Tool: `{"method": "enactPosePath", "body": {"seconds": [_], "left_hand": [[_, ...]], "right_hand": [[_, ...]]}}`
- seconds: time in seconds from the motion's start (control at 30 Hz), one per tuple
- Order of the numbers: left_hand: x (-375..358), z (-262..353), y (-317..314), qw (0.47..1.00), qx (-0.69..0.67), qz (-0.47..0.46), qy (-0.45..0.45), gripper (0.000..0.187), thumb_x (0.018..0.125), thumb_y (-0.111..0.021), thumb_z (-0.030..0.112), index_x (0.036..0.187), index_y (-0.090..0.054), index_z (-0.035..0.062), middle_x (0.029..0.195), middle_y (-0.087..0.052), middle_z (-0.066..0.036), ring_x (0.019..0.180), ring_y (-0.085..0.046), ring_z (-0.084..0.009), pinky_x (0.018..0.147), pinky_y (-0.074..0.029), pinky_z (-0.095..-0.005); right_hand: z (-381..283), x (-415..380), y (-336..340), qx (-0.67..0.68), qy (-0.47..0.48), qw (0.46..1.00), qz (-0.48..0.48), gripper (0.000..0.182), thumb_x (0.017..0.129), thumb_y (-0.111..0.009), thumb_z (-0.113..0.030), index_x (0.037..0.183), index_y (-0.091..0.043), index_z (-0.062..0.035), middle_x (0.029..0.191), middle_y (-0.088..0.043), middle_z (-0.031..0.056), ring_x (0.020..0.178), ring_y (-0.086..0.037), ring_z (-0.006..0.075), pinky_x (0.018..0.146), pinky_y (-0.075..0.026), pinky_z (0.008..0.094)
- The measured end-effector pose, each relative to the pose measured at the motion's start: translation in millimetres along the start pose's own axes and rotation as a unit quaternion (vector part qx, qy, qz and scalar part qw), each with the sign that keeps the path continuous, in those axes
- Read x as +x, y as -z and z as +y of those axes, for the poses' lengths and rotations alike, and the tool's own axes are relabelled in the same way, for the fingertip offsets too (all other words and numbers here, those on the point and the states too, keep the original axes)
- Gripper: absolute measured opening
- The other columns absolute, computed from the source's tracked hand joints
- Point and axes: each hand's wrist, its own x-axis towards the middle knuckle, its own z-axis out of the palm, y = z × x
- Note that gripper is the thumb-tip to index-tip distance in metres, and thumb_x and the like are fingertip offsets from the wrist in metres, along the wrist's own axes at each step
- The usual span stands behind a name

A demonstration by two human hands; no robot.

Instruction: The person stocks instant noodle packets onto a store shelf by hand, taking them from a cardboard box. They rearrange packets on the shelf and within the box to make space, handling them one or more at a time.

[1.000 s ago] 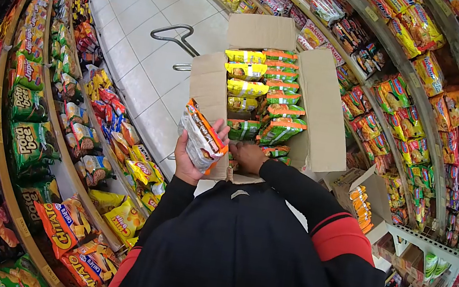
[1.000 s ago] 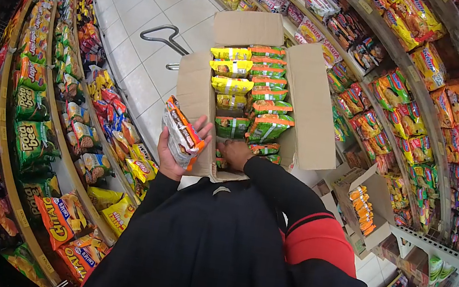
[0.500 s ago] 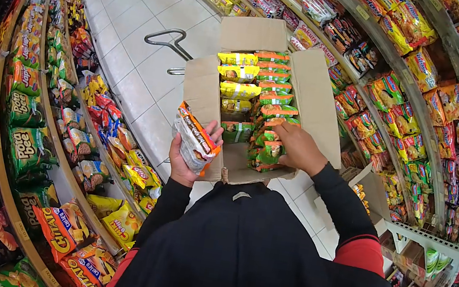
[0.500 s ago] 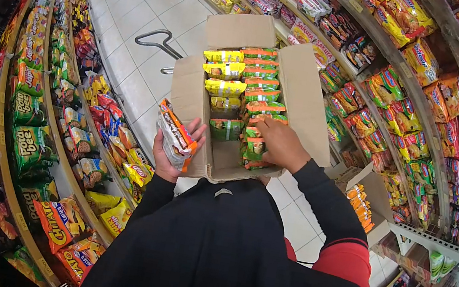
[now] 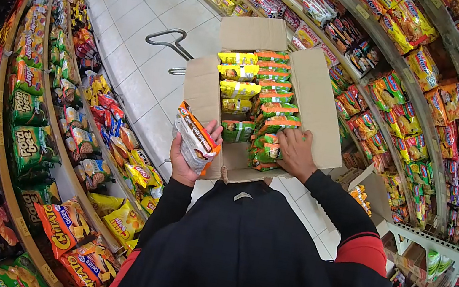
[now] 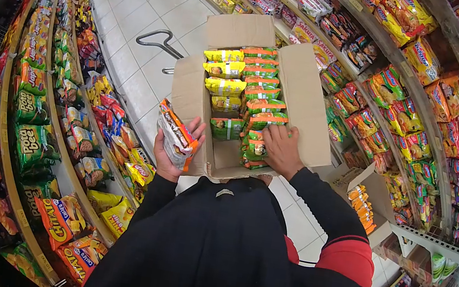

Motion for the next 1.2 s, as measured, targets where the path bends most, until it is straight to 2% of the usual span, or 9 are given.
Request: {"method": "enactPosePath", "body": {"seconds": [0.07,0.17,0.23,0.3,0.43,0.5,0.6,0.9,1.2], "left_hand": [[0.9,0.1,0.9,1.0,-0.021,-0.01,0.01,0.065,0.08,-0.057,0.053,0.122,-0.047,0.0033,0.146,-0.023,-0.023,0.136,-0.019,-0.0391,0.108,-0.026,-0.0511],[1.2,-1.7,3.1,1.0,-0.017,-0.012,0.011,0.066,0.08,-0.057,0.053,0.123,-0.046,0.0033,0.146,-0.022,-0.023,0.136,-0.02,-0.039,0.108,-0.026,-0.0515],[0.6,-1.1,1.8,1.0,-0.012,-0.017,0.01,0.066,0.08,-0.056,0.053,0.123,-0.046,0.0032,0.146,-0.022,-0.023,0.136,-0.02,-0.0388,0.108,-0.025,-0.0515],[-0.4,-1.1,-1.9,1.0,0.006,-0.01,0.004,0.09,0.08,-0.056,0.052,0.143,-0.013,0.0063,0.146,-0.022,-0.024,0.135,-0.024,-0.039,0.107,-0.028,-0.0496],[-0.3,-2.6,1.8,1.0,-0.007,-0.011,0.007,0.09,0.079,-0.058,0.051,0.143,-0.013,0.007,0.146,-0.022,-0.024,0.134,-0.024,-0.0388,0.107,-0.028,-0.0496],[0.5,-2.7,4.3,1.0,-0.012,-0.02,0.007,0.067,0.08,-0.057,0.052,0.126,-0.042,0.0046,0.145,-0.025,-0.022,0.136,-0.021,-0.0389,0.108,-0.026,-0.0505],[0.9,-2.8,1.1,1.0,0.004,-0.008,0.007,0.078,0.079,-0.059,0.05,0.136,-0.026,0.0068,0.145,-0.024,-0.022,0.135,-0.023,-0.0386,0.108,-0.027,-0.05],[0.1,-3.7,0.5,1.0,0.0,0.007,0.005,0.087,0.08,-0.057,0.048,0.145,-0.011,0.0133,0.144,-0.025,-0.023,0.133,-0.028,-0.0368,0.107,-0.028,-0.0491],[0.5,-5.1,-19.4,0.999,0.049,0.003,0.006,0.058,0.09,-0.053,0.032,0.135,-0.033,0.0024,0.128,-0.048,-0.019,0.116,-0.051,-0.0322,0.097,-0.043,-0.0469]], "right_hand": [[-2.2,-3.7,-4.6,0.017,-0.026,0.999,-0.014,0.072,0.068,-0.066,-0.021,0.133,-0.038,-0.0052,0.122,-0.044,0.0133,0.117,-0.04,0.0281,0.091,-0.029,0.0512],[-12.2,-1.7,1.9,-0.173,-0.037,0.966,0.188,0.075,0.065,-0.071,-0.026,0.13,-0.04,-0.0053,0.122,-0.044,0.0133,0.116,-0.04,0.0304,0.089,-0.032,0.0517],[-39.1,3.4,50.6,0.069,0.015,0.991,0.112,0.07,0.07,-0.069,-0.024,0.131,-0.04,-0.0062,0.125,-0.042,0.0142,0.119,-0.038,0.0326,0.088,-0.035,0.0506],[-52.9,32.8,47.9,0.149,0.08,0.976,0.139,0.048,0.08,-0.056,-0.014,0.124,-0.044,0.0011,0.116,-0.049,0.0164,0.109,-0.047,0.0329,0.084,-0.043,0.0414],[-83.0,121.2,-42.3,0.076,0.027,0.995,0.058,0.027,0.079,-0.053,-0.011,0.101,-0.054,0.0029,0.092,-0.06,0.0132,0.084,-0.062,0.0271,0.069,-0.05,0.0397],[-87.5,147.3,-79.7,0.031,-0.019,0.996,0.076,0.018,0.078,-0.053,-0.011,0.091,-0.056,-0.0003,0.086,-0.062,0.0117,0.081,-0.063,0.0257,0.068,-0.05,0.0411],[-88.6,155.8,-92.9,0.006,-0.022,1.0,-0.005,0.012,0.082,-0.051,-0.017,0.086,-0.061,-0.011,0.07,-0.066,0.006,0.076,-0.066,0.0247,0.063,-0.051,0.0398],[-7.5,23.6,142.0,0.26,0.089,0.948,0.158,0.031,0.065,-0.065,-0.01,0.093,-0.057,-0.0032,0.088,-0.06,0.0137,0.083,-0.06,0.0343,0.069,-0.048,0.0444],[-0.3,-30.6,12.0,0.06,0.121,0.985,0.109,0.019,0.073,-0.057,-0.01,0.091,-0.057,-0.007,0.086,-0.055,0.0074,0.084,-0.056,0.0259,0.071,-0.041,0.0408]]}}
